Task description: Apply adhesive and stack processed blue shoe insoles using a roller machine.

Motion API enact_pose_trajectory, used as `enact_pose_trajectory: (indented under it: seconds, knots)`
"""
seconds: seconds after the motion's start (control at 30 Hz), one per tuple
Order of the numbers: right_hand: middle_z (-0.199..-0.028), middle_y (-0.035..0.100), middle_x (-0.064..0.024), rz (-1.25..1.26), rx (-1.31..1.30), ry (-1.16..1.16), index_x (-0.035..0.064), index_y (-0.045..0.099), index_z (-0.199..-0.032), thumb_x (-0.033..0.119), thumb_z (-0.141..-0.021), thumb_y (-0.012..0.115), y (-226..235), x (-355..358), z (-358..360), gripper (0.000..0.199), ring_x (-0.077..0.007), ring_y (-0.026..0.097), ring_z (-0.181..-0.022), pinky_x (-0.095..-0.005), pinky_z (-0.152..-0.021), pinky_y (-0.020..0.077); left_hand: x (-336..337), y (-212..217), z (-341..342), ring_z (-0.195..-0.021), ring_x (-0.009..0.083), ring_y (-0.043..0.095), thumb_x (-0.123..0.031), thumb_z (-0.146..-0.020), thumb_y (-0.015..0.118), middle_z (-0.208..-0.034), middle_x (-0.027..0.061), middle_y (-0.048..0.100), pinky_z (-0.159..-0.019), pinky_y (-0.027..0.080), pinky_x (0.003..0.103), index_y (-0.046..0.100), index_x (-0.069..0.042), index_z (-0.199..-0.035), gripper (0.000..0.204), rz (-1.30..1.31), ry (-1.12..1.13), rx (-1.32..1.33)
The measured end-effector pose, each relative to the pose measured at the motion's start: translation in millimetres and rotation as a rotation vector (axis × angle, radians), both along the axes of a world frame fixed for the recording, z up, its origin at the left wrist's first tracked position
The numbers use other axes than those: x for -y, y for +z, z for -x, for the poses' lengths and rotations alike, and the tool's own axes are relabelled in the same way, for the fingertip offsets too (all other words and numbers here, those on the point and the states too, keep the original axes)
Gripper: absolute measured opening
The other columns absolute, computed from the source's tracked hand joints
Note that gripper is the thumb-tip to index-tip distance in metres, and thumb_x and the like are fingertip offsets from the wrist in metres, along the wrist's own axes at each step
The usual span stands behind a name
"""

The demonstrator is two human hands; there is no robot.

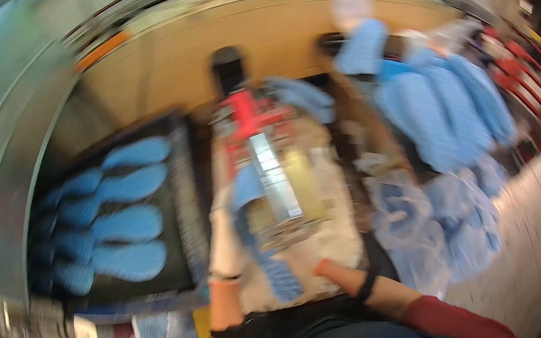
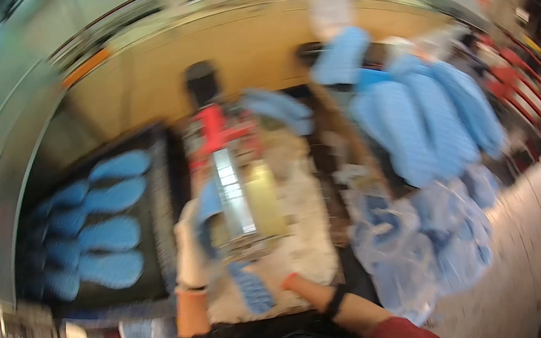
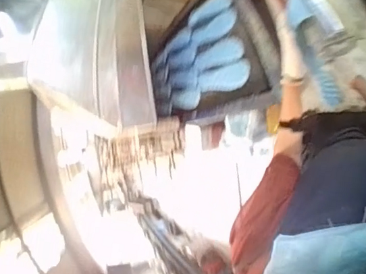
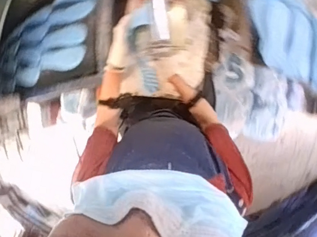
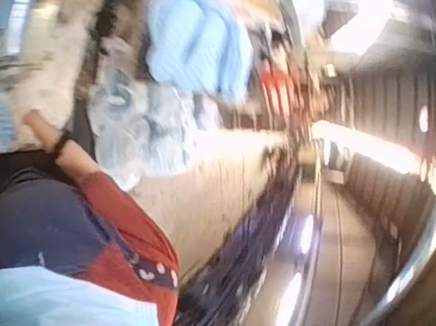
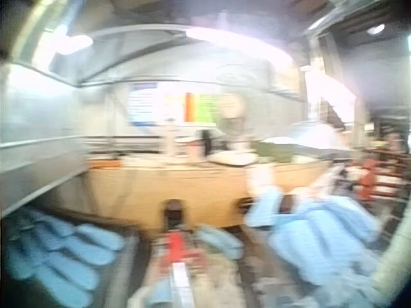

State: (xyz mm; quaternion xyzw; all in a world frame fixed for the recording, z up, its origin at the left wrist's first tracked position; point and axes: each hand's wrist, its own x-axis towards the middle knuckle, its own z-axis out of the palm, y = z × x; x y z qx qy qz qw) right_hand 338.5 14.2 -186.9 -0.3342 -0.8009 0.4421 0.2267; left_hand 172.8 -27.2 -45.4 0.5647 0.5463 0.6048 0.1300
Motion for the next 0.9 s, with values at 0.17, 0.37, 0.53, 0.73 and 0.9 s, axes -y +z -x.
enact_pose_trajectory:
  seconds: [0.17,0.37,0.53,0.73,0.9]
  knots:
    - [-0.108,0.069,-0.0118,0.219,-0.124,0.029,0.0033,0.065,-0.116,0.021,-0.081,0.07,26.3,-8.8,-20.0,0.04,-0.0233,0.063,-0.097,-0.0375,-0.087,0.0484,15.2,-28.0,10.8,-0.132,0.0174,0.039,-0.045,-0.105,0.03,-0.143,0.0074,0.044,-0.112,0.028,0.032,0.035,-0.002,-0.146,0.06,0.128,-0.213,0.95]
    - [-0.109,0.064,-0.0073,0.338,-0.141,-0.152,0.0007,0.062,-0.113,0.006,-0.078,0.064,53.6,-24.0,-57.8,0.036,-0.0179,0.058,-0.099,-0.03,-0.089,0.0456,50.0,-30.3,10.6,-0.123,0.0182,0.049,-0.05,-0.103,0.031,-0.135,0.0082,0.05,-0.104,0.039,0.034,0.037,-0.007,-0.144,0.06,0.154,-0.191,0.999]
    - [-0.097,0.064,-0.0043,0.757,-0.355,-0.393,-0.0028,0.064,-0.105,0.009,-0.082,0.059,57.7,-25.3,-71.5,0.027,-0.0112,0.058,-0.085,-0.0247,-0.075,0.0469,54.6,-23.6,3.3,-0.093,0.0285,0.063,-0.065,-0.095,0.035,-0.113,0.0144,0.06,-0.082,0.053,0.043,0.043,-0.008,-0.136,0.07,0.069,-0.478,1.455]
    - [-0.089,0.061,0.0002,0.542,-0.367,-0.305,-0.001,0.065,-0.102,0.009,-0.083,0.06,53.8,-23.7,-61.6,0.022,-0.0079,0.057,-0.079,-0.0233,-0.068,0.0476,76.7,-102.9,-30.8,-0.104,0.0281,0.061,-0.048,-0.1,0.04,-0.111,0.0147,0.058,-0.092,0.05,0.04,0.042,-0.001,-0.134,0.058,0.148,0.225,1.39]
    - [-0.086,0.062,-0.0001,0.715,-0.46,-0.316,0.0003,0.063,-0.104,0.011,-0.088,0.061,59.8,-28.0,-67.3,0.02,-0.0072,0.059,-0.076,-0.0237,-0.067,0.0489,159.6,-100.2,-35.2,-0.115,0.0403,0.056,0.011,-0.076,0.051,-0.125,0.0235,0.053,-0.099,0.043,0.045,0.043,0.001,-0.136,0.061,0.429,0.124,0.14]
